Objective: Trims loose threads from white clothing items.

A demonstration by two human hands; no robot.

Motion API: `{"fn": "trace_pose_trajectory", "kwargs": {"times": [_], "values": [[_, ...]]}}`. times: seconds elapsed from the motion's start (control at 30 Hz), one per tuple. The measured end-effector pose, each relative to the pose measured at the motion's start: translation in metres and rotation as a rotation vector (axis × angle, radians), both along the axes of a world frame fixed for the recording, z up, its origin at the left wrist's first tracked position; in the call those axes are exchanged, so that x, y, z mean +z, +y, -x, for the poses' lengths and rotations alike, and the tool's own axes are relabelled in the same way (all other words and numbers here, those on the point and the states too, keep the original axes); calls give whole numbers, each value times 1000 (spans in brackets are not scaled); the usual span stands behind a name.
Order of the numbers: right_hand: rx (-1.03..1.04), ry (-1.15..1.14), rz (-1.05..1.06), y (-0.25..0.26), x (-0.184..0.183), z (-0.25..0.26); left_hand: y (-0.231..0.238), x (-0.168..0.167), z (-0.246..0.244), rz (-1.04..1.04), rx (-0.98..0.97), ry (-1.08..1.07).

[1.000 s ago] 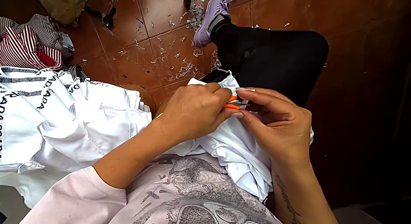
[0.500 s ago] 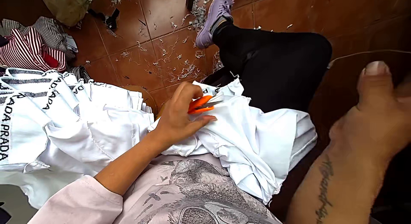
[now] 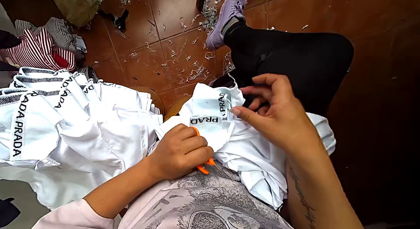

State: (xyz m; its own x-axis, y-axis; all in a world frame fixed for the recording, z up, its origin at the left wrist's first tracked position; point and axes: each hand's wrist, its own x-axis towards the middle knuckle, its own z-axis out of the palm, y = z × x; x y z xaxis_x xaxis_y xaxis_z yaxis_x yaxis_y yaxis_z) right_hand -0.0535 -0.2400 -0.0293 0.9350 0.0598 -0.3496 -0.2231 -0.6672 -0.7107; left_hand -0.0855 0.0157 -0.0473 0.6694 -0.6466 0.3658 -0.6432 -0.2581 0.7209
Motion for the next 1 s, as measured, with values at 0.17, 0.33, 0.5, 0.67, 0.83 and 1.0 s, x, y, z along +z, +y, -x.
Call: {"fn": "trace_pose_trajectory", "kwargs": {"times": [0.17, 0.33, 0.5, 0.67, 0.83, 1.0], "values": [[-20, -198, -179, 22, -13, 13, 11, -1, 0, -156, -186, 250], [30, -416, -363, 23, -10, 17, 19, 8, -18, 0, -37, 450], [89, -290, -244, 28, 0, 17, 19, 17, -43, -124, 184, 300], [93, -212, -409, 27, 3, 16, 5, 11, -56, -238, 172, 217], [96, -181, -419, 26, 5, 16, -8, 6, -62, -195, 143, 303], [128, -191, -401, 26, 5, 14, -11, 4, -65, -120, 89, 333]]}}
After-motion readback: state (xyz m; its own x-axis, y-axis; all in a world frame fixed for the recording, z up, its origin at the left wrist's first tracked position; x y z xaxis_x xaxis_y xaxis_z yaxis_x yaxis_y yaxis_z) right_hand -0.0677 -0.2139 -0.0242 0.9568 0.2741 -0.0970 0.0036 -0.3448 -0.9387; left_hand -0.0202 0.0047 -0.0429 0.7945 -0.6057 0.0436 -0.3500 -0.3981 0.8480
